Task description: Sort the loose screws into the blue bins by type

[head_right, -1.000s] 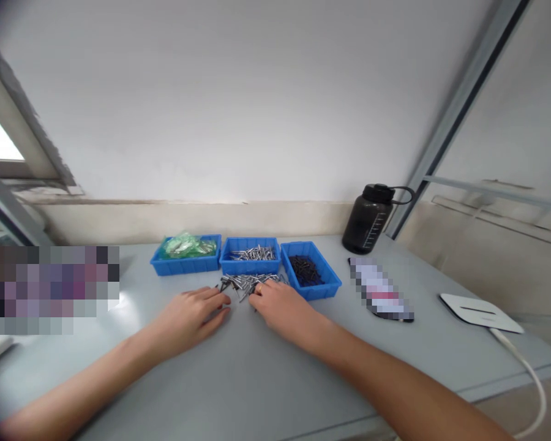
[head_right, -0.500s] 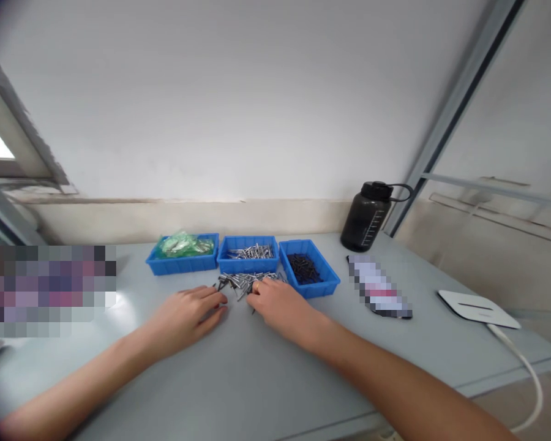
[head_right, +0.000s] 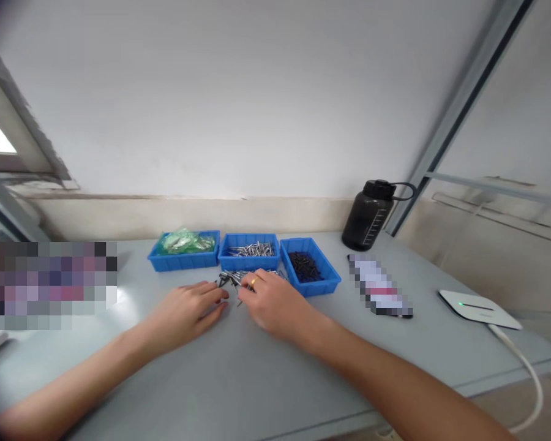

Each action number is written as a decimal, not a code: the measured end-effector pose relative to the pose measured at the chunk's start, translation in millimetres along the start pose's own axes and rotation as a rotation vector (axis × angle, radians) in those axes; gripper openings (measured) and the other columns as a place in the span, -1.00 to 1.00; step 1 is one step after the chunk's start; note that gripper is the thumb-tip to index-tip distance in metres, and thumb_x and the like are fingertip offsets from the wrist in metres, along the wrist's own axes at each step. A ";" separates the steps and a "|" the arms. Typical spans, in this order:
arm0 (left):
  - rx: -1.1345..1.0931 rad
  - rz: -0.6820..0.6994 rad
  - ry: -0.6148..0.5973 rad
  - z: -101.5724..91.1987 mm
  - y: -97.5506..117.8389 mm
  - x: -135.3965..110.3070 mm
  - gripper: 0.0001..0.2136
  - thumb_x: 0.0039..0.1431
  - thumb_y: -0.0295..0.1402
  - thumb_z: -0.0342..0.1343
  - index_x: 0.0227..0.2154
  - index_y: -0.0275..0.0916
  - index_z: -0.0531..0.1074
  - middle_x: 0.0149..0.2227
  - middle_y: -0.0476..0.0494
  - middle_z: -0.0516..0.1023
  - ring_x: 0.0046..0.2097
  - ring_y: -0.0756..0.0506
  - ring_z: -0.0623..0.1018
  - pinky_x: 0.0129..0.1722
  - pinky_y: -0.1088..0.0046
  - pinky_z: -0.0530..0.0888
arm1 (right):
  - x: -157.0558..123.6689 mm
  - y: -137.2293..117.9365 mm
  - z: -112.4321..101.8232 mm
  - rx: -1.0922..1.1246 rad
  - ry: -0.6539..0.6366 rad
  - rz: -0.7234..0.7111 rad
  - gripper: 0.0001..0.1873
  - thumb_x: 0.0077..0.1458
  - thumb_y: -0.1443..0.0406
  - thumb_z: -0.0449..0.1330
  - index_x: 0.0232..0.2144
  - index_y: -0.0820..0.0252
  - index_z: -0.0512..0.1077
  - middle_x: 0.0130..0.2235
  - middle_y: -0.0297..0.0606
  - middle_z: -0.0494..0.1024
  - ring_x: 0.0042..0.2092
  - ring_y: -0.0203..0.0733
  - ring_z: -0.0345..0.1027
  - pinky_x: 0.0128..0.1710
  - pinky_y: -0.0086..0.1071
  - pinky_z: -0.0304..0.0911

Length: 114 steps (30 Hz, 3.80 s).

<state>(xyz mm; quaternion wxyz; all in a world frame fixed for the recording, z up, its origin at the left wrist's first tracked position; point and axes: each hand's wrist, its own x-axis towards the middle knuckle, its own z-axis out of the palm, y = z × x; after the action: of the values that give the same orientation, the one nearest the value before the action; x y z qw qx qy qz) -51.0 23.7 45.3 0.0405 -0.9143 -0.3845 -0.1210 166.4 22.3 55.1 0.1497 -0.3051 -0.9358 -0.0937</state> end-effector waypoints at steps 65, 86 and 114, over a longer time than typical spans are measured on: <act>-0.208 0.055 0.093 -1.0 1.4 0.0 -0.78 0.29 -0.33 -0.12 -0.38 -0.23 0.39 -0.42 -0.04 0.41 -0.38 -0.02 0.45 -0.41 0.49 0.35 | -2.0 -6.3 -4.2 0.262 0.318 -0.048 -0.82 0.20 0.37 0.01 -0.22 0.22 0.41 -0.33 -0.23 0.47 -0.27 -0.24 0.30 -0.23 -0.36 0.24; -0.469 0.035 0.215 -4.7 4.5 -1.0 -0.81 0.29 -0.31 -0.06 -0.17 -0.16 0.44 -0.30 -0.06 0.46 -0.25 -0.02 0.47 -0.26 0.48 0.41 | 3.4 -7.0 8.3 0.059 0.038 0.096 -0.75 0.24 0.32 0.00 -0.44 0.23 0.38 -0.46 -0.29 0.45 -0.39 -0.21 0.32 -0.35 -0.35 0.19; -0.511 -0.119 0.168 -6.6 6.8 -0.8 -0.94 0.18 -0.40 -0.06 -0.40 -0.20 0.25 -0.48 0.04 0.39 -0.42 0.01 0.40 -0.42 0.51 0.34 | 1.6 -10.3 -6.3 0.211 0.239 -0.073 -0.76 0.23 0.39 -0.05 -0.11 0.25 0.34 -0.35 -0.22 0.49 -0.33 -0.23 0.34 -0.31 -0.36 0.27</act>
<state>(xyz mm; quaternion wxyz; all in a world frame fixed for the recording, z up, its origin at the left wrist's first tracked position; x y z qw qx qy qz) -48.0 17.3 51.6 -0.1671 -0.8574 -0.3897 -0.2916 160.4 13.4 60.7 0.2877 -0.2401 -0.9264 -0.0361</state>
